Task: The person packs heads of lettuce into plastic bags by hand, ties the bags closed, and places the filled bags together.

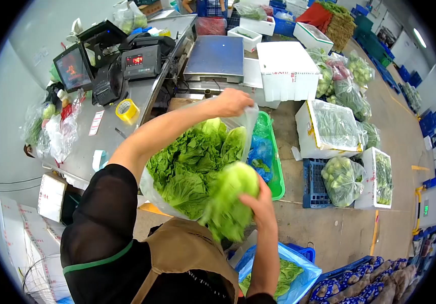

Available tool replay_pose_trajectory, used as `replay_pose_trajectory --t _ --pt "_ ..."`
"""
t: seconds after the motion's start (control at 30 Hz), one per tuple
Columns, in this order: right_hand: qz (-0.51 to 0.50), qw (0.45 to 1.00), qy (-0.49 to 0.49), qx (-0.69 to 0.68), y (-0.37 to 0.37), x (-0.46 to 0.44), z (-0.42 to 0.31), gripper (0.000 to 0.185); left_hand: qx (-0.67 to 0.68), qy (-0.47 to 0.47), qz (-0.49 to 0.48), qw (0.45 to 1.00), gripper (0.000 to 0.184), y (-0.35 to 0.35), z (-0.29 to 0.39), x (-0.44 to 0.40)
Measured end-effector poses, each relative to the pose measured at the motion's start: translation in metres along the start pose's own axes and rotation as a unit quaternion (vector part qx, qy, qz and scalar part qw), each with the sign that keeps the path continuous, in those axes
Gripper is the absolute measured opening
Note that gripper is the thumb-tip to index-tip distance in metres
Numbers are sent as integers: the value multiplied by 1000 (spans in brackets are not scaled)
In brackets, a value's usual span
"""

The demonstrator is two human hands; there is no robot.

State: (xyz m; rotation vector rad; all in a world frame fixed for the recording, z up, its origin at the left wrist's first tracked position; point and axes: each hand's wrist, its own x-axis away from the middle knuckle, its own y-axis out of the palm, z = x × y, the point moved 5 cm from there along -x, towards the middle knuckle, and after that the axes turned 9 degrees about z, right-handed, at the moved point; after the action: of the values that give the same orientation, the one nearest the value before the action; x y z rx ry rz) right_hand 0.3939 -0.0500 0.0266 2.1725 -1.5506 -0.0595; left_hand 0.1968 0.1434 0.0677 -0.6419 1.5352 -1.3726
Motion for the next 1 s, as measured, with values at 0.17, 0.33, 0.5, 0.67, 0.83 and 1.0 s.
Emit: replay_pose_trajectory --t 0.17,0.33,0.5,0.67,0.83,1.0 --pt "73 968 -33 239 71 -146 34 87 -12 90 -20 996 31 -41 18 11" --pt "202 689 -199 667 98 -177 93 86 50 76 -16 996 27 -47 4 25" --pt "188 705 -234 643 91 -189 135 81 88 63 -7 994 26 -37 5 23" --pt "169 729 -140 649 91 -185 110 84 138 59 -32 988 28 -15 1 15" --pt "218 807 -288 468 70 -86 69 70 136 63 -139 979 38 -27 18 30" --pt "255 744 -446 428 -33 70 81 28 109 71 -71 989 43 -24 10 42"
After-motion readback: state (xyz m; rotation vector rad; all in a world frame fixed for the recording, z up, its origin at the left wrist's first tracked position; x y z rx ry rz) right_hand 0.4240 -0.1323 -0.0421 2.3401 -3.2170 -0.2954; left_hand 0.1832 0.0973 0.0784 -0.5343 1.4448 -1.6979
